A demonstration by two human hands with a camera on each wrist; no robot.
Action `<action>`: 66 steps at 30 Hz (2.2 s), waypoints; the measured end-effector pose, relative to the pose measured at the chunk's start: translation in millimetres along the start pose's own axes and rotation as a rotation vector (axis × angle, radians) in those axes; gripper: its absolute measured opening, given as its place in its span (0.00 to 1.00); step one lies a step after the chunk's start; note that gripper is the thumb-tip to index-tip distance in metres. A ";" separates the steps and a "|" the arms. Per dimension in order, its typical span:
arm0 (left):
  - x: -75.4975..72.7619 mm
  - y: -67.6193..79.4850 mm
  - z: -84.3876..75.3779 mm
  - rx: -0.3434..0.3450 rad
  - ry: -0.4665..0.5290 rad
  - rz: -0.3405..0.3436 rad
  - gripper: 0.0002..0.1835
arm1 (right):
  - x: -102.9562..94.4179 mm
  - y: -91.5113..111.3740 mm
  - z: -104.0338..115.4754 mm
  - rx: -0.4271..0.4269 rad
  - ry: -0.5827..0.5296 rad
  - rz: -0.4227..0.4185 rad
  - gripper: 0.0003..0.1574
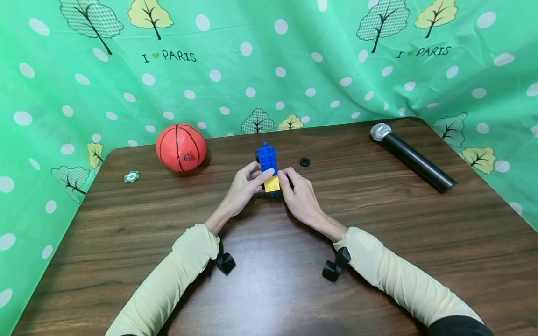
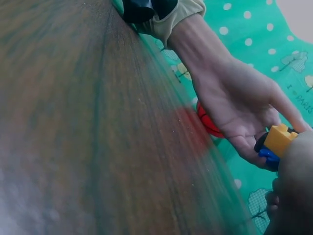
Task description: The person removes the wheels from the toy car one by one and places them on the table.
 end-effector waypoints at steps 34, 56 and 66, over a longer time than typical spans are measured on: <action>-4.1 0.4 4.0 -0.055 0.103 0.052 0.18 | 6.6 -0.7 8.9 -0.173 0.159 0.038 0.11; 0.0 -5.6 0.6 -0.009 -0.005 0.005 0.17 | -1.5 -0.8 1.7 -0.065 0.152 -0.018 0.12; 0.3 -4.0 -1.1 -0.026 -0.071 0.010 0.18 | 0.4 0.2 5.2 -0.164 0.236 -0.005 0.09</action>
Point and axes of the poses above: each hand's wrist, its own y-axis away from the middle knuckle, its own x-axis out of the palm, z = x × y, the point moved 8 cm from there along -y, towards the middle knuckle, and after that the axes turned 12 degrees about z, right-handed, at the moved point
